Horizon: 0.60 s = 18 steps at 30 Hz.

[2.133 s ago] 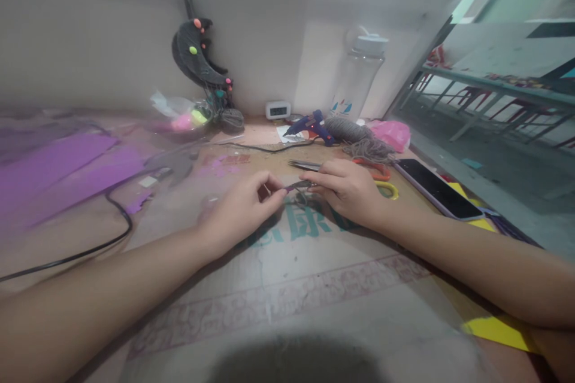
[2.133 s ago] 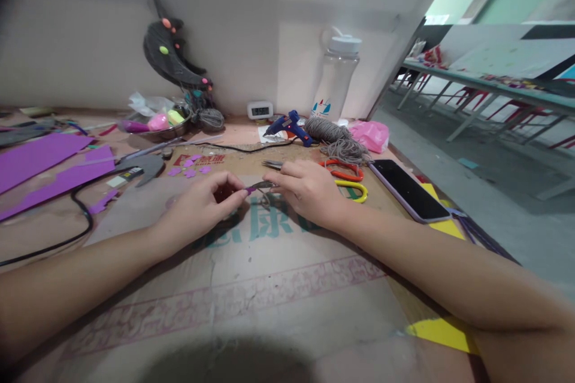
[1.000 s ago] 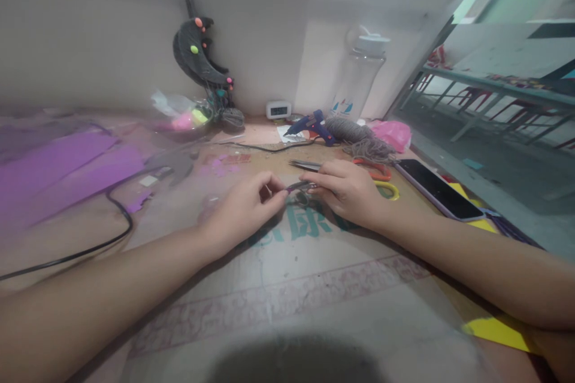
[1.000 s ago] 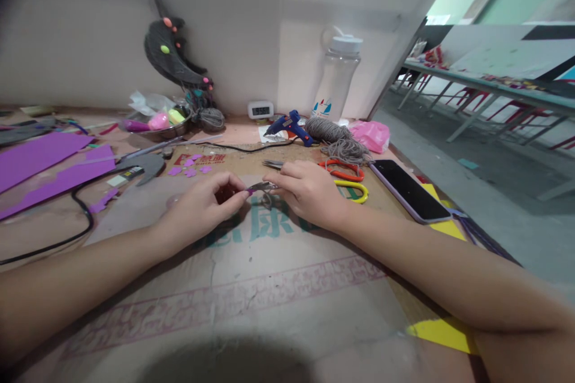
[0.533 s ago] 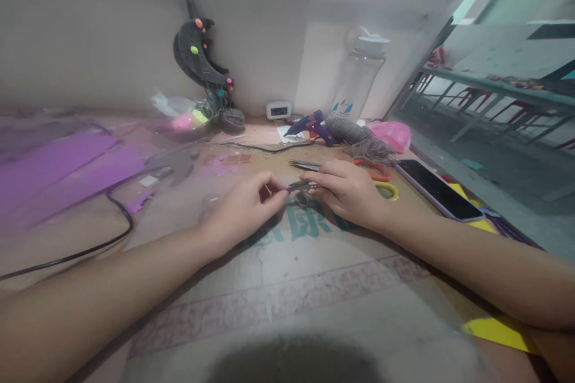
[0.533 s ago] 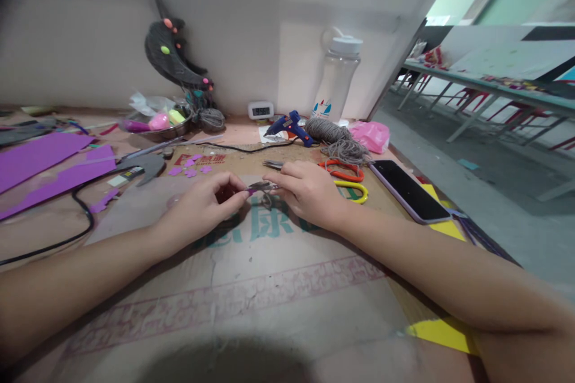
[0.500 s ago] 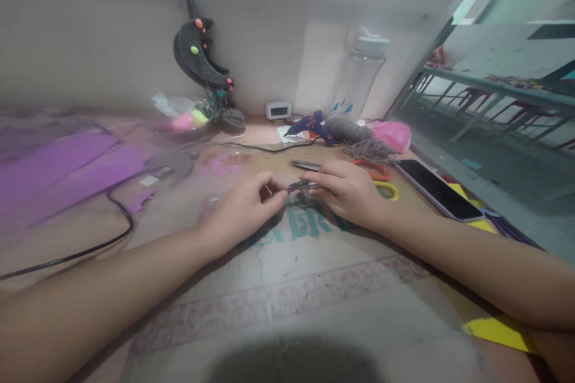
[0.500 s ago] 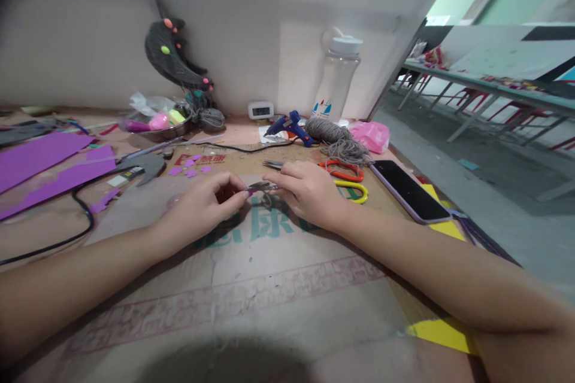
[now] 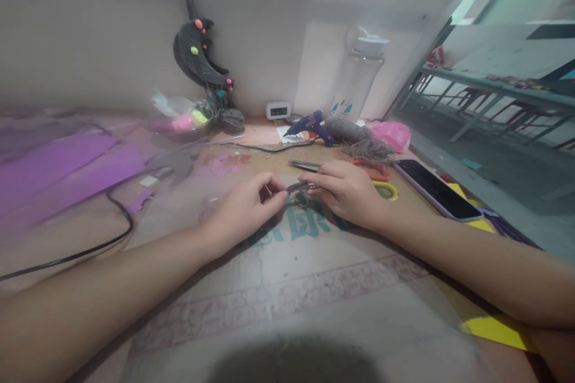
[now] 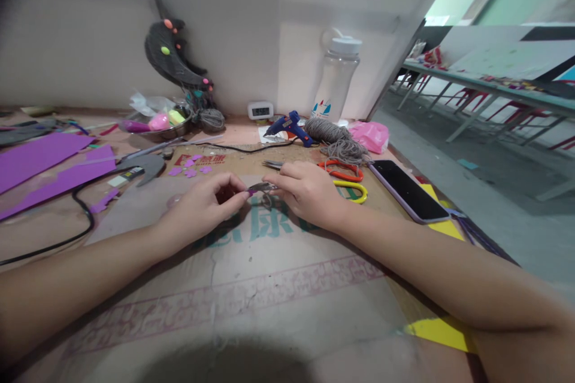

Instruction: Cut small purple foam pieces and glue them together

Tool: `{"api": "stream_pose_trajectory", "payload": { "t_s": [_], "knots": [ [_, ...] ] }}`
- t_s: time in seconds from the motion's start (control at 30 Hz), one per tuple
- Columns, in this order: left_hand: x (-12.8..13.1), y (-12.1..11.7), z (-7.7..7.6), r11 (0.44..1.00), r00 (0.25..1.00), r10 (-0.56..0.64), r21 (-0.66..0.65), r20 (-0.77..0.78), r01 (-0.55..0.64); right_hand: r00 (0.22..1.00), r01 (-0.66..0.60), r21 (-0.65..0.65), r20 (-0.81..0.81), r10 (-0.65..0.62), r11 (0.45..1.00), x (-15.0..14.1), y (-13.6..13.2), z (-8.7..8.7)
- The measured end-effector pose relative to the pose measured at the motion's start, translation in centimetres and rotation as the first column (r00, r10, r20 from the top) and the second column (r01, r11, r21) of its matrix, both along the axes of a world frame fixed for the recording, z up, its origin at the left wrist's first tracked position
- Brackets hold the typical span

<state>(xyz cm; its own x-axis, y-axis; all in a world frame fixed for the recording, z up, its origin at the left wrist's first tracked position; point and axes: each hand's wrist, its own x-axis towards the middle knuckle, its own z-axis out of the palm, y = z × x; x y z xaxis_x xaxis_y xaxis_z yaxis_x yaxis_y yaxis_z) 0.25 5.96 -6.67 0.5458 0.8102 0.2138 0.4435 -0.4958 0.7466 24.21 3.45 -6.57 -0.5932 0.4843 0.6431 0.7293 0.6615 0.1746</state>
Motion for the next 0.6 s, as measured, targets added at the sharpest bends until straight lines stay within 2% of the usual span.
{"api": "stream_pose_trajectory", "payload": {
  "t_s": [0.4,0.53,0.6],
  "knots": [
    [0.05,0.02,0.12,0.999,1.000,-0.008,-0.031,0.006,0.008,1.000,-0.003,-0.013,-0.027,0.003,1.000,0.00,0.02,0.00],
    [0.05,0.38,-0.06,0.994,0.998,0.019,-0.106,0.063,-0.012,0.995,0.019,-0.056,-0.095,-0.024,0.998,-0.13,-0.21,0.35],
    [0.09,0.60,-0.19,0.988,0.994,0.031,-0.154,0.102,-0.015,0.996,0.011,-0.031,-0.089,-0.013,0.999,-0.18,-0.23,0.41]
  ]
}}
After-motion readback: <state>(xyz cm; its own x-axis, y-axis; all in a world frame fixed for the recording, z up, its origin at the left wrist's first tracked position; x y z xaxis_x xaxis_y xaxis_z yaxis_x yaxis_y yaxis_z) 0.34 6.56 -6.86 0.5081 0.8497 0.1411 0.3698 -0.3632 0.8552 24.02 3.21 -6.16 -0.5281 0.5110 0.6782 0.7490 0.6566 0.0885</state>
